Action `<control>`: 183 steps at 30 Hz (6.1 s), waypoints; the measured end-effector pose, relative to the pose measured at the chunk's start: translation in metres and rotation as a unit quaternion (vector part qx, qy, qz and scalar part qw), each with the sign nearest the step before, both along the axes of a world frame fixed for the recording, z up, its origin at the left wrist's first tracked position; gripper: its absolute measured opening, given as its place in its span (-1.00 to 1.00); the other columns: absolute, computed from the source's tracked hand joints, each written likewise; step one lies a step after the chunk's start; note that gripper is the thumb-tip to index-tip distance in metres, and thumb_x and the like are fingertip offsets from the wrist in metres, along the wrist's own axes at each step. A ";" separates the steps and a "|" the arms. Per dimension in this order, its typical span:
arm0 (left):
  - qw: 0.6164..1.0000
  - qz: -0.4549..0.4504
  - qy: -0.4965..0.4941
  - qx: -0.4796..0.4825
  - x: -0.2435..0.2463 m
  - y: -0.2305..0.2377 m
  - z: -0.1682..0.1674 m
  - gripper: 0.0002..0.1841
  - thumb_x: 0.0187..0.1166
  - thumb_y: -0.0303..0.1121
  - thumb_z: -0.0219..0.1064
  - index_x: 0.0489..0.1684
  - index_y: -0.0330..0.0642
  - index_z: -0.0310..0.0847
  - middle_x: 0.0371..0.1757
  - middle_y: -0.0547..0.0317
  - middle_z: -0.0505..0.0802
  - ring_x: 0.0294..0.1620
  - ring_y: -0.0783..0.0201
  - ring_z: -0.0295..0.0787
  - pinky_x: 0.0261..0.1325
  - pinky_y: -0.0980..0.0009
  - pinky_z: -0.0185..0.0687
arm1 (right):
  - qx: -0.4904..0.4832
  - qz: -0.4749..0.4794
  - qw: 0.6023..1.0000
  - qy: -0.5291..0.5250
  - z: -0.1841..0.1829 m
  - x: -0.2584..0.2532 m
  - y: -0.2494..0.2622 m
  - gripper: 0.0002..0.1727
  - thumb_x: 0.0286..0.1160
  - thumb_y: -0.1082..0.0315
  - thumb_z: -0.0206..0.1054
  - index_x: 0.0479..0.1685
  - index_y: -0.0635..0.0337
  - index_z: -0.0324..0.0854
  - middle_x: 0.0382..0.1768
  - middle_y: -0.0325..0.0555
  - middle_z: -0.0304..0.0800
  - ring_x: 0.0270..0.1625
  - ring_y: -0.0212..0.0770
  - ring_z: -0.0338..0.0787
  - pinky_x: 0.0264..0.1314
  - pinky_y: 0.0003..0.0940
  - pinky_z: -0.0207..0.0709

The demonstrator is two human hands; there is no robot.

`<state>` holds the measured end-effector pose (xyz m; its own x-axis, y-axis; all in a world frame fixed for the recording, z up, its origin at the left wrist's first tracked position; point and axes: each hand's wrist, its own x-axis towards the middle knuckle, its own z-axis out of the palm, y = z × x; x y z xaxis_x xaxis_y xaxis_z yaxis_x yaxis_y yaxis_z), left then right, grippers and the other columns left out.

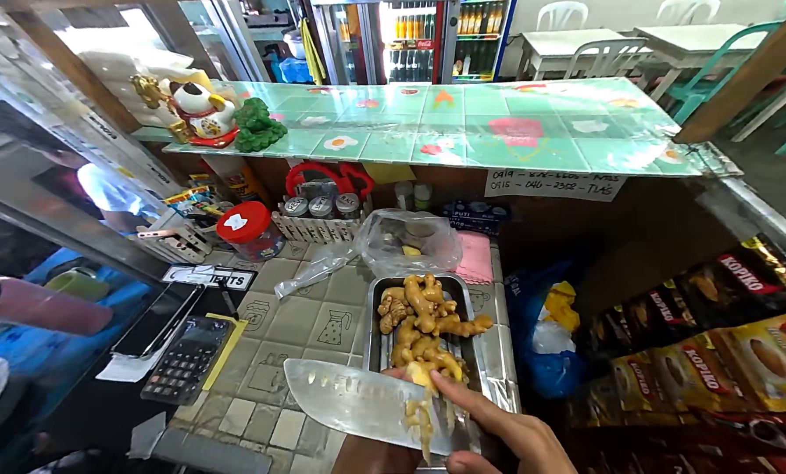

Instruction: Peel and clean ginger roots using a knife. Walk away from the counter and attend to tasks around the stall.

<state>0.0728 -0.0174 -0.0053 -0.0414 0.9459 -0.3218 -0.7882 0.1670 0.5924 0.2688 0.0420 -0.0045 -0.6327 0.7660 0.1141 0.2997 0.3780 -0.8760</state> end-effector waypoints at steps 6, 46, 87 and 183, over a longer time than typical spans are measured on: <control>0.999 -0.013 0.037 -0.012 -0.005 -0.001 0.004 -0.73 0.78 -0.50 -0.07 0.25 -0.21 0.50 0.02 0.07 0.88 0.03 0.20 0.86 0.21 0.19 0.76 | -0.026 0.013 0.999 0.025 -0.002 0.003 0.003 -0.34 0.60 -0.02 0.38 0.72 -0.13 0.45 0.28 -0.16 0.84 -0.12 -0.24 0.88 -0.07 -0.10 0.76; 0.986 -0.085 0.142 0.003 -0.020 0.003 0.007 -0.70 0.79 -0.39 -0.01 0.27 -0.28 0.56 0.02 0.15 0.89 0.04 0.29 0.85 0.19 0.26 0.78 | -0.096 0.060 0.990 0.081 0.001 0.008 0.004 -0.24 0.67 -0.03 0.30 0.81 0.09 0.27 0.09 -0.02 0.88 -0.21 -0.31 0.81 -0.08 -0.23 0.74; 0.965 -0.096 0.243 0.032 -0.024 0.014 0.001 -0.70 0.83 -0.35 0.01 0.24 -0.32 0.58 -0.04 0.25 0.85 0.00 0.46 0.79 0.15 0.42 0.73 | -0.026 0.053 0.998 0.007 0.005 0.009 0.007 -0.20 0.53 -0.10 0.42 0.78 -0.05 0.35 -0.08 -0.03 0.92 -0.32 -0.18 0.81 -0.18 -0.04 0.72; 0.999 0.010 0.043 -0.013 -0.006 0.007 0.005 -0.64 0.86 -0.35 -0.16 0.42 -0.32 0.40 0.15 -0.02 0.83 0.13 0.15 0.83 0.26 0.15 0.76 | -0.060 0.008 0.997 0.056 -0.014 -0.014 0.000 -0.26 0.61 -0.04 0.37 0.77 0.02 0.37 -0.44 -0.08 0.72 -0.55 -0.24 0.52 -0.45 -0.17 0.51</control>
<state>0.0665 -0.0105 0.0000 -0.0888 0.9360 -0.3406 -0.7384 0.1676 0.6531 0.2545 0.0424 -0.0182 -0.6342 0.7677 0.0917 0.1927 0.2719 -0.9428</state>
